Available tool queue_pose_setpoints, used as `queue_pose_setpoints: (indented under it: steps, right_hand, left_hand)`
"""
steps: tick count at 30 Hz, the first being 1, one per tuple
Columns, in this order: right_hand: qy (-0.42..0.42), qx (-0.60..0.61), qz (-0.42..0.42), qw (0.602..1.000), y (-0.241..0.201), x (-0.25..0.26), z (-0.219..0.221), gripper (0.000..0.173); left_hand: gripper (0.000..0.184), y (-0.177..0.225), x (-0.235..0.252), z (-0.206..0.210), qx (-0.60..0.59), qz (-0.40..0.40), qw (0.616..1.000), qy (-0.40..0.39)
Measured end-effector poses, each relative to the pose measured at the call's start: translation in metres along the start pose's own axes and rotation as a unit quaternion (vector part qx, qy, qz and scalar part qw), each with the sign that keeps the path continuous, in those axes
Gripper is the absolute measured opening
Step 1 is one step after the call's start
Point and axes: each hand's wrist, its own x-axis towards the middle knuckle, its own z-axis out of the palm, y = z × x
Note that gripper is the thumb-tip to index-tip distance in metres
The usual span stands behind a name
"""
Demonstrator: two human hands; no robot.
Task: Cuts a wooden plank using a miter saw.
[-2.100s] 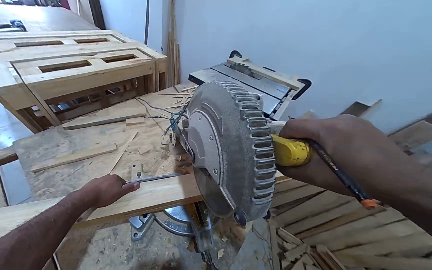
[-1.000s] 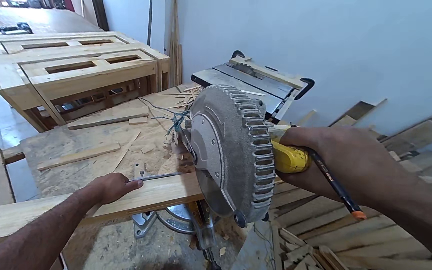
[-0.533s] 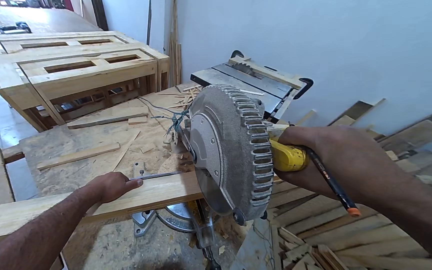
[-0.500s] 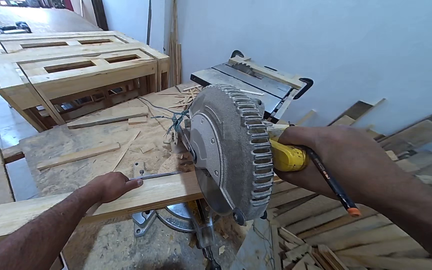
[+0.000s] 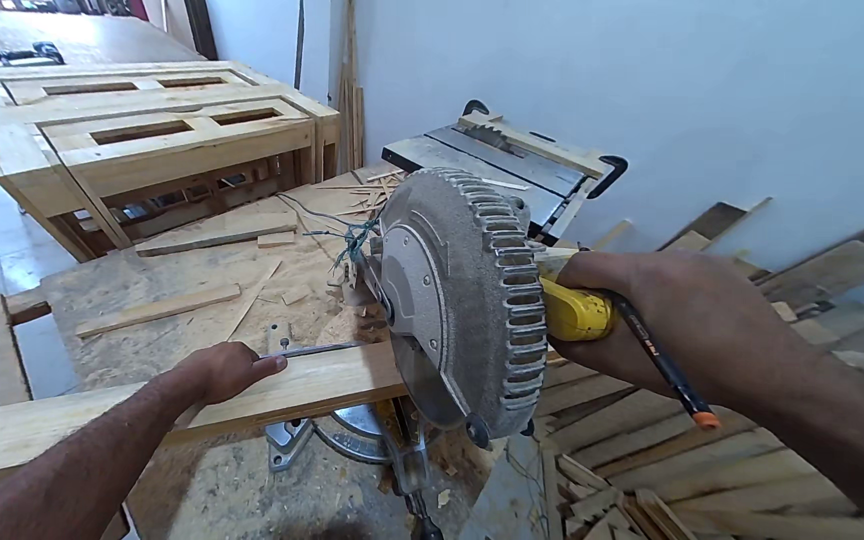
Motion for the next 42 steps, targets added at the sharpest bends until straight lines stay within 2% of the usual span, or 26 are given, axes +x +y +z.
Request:
queue_pose_setpoints:
  steps: [28, 42]
  right_hand:
    - [-0.014, 0.0, 0.03, 0.999, -0.008, -0.002, -0.002, 0.031]
    - [0.059, -0.001, -0.008, 0.998, -0.014, -0.021, 0.017, 0.027]
  left_hand:
    - [0.092, 0.003, -0.003, 0.0, 0.0, -0.005, 1.0, 0.003]
    - [0.091, -0.002, 0.002, 0.003, 0.002, -0.004, 1.0, 0.009]
